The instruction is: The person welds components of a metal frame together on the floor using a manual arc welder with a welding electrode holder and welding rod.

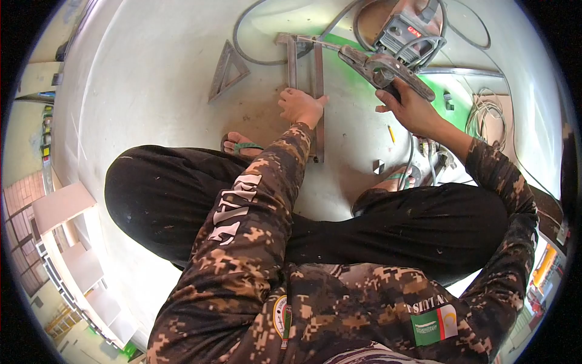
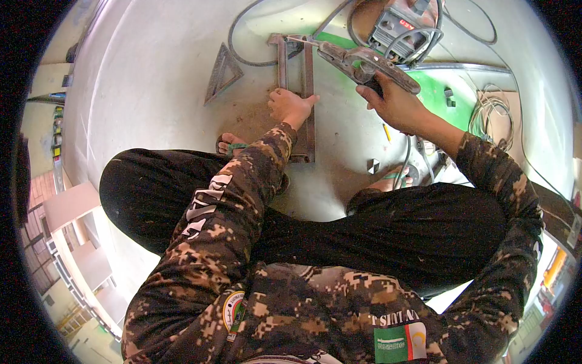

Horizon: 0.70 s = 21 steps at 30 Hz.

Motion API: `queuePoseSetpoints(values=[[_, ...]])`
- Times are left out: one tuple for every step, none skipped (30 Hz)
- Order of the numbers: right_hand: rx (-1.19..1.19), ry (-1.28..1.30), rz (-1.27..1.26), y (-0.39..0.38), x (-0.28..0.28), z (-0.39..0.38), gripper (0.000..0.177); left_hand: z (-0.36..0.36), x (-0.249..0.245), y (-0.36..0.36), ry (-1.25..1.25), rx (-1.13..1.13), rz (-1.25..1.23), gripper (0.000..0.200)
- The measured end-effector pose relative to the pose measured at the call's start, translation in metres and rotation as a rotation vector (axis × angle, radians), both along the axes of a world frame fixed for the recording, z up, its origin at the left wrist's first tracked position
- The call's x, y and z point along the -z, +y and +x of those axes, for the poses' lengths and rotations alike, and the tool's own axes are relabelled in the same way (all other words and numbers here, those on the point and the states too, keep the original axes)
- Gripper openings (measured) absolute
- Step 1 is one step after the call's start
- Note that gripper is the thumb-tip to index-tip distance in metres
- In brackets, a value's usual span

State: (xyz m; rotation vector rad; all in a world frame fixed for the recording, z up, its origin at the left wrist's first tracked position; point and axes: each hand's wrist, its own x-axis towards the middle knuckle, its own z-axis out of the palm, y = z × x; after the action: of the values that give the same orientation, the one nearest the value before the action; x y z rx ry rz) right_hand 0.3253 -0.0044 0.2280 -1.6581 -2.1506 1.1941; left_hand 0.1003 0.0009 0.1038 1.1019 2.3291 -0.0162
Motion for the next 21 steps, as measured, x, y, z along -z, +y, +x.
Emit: queuePoseSetpoints(values=[[-0.002,-0.018,-0.018,0.001,0.0,0.0,0.046,0.0,-0.001,0.0,0.001,0.0,-0.004,0.103],[-0.002,-0.018,-0.018,0.0,0.0,-0.001,0.046,0.0,-0.002,0.0,0.001,-0.001,-0.009,0.102],[0.01,0.041,-0.015,-0.002,-0.001,-0.003,0.046,0.001,-0.002,0.0,0.001,-0.001,-0.009,0.102],[0.022,0.1,-0.012,-0.003,-0.001,-0.004,0.046,0.001,-0.002,0.0,-0.001,-0.004,-0.01,0.102],[0.022,0.1,-0.012,-0.002,-0.002,-0.003,0.046,0.001,-0.003,0.0,-0.003,-0.006,-0.01,0.102],[-0.004,0.034,0.004,0.0,-0.003,-0.001,0.045,0.001,-0.003,0.0,-0.003,-0.007,-0.011,0.102],[-0.03,-0.031,0.019,0.0,-0.005,0.0,0.045,0.001,-0.003,0.001,-0.002,-0.013,-0.015,0.102],[-0.03,-0.031,0.019,0.0,-0.006,-0.001,0.045,0.001,-0.001,0.001,-0.001,-0.019,-0.019,0.102],[-0.038,-0.068,0.082,-0.002,-0.008,-0.002,0.045,0.001,0.002,0.001,-0.001,-0.019,-0.02,0.102],[-0.046,-0.106,0.145,-0.003,-0.01,-0.004,0.045,0.0,0.005,0.001,-0.012,-0.02,0.009,0.103],[-0.047,-0.106,0.144,-0.004,-0.012,-0.005,0.045,-0.001,0.005,0.001,-0.022,-0.021,0.037,0.104],[-0.028,-0.075,0.104,-0.005,-0.014,-0.007,0.045,-0.001,0.005,0.001,-0.022,-0.021,0.036,0.104],[-0.01,-0.043,0.064,-0.005,-0.015,-0.007,0.045,0.0,0.006,0.001,-0.019,-0.024,0.032,0.104],[-0.01,-0.043,0.065,-0.005,-0.01,-0.006,0.045,0.0,0.003,0.002,-0.016,-0.026,0.03,0.104],[0.02,0.035,0.034,-0.005,-0.002,-0.005,0.046,0.0,0.002,0.002,-0.016,-0.026,0.03,0.104],[0.05,0.112,0.002,-0.003,0.004,-0.002,0.046,0.001,0.0,0.002,-0.01,-0.027,0.008,0.103],[0.05,0.111,0.001,-0.001,0.004,0.0,0.046,0.001,0.0,0.002,-0.004,-0.028,-0.013,0.102],[0.037,0.022,-0.008,0.001,0.005,0.002,0.047,0.001,-0.001,0.002,-0.004,-0.028,-0.014,0.102],[0.025,-0.067,-0.018,0.002,0.006,0.003,0.048,0.001,-0.001,0.002,-0.003,-0.028,-0.011,0.102],[0.025,-0.067,-0.019,0.003,0.005,0.003,0.048,0.001,0.001,0.002,-0.002,-0.028,-0.009,0.102],[0.008,-0.09,-0.001,0.003,0.004,0.003,0.049,0.001,0.003,0.002,-0.003,-0.027,-0.009,0.102]])
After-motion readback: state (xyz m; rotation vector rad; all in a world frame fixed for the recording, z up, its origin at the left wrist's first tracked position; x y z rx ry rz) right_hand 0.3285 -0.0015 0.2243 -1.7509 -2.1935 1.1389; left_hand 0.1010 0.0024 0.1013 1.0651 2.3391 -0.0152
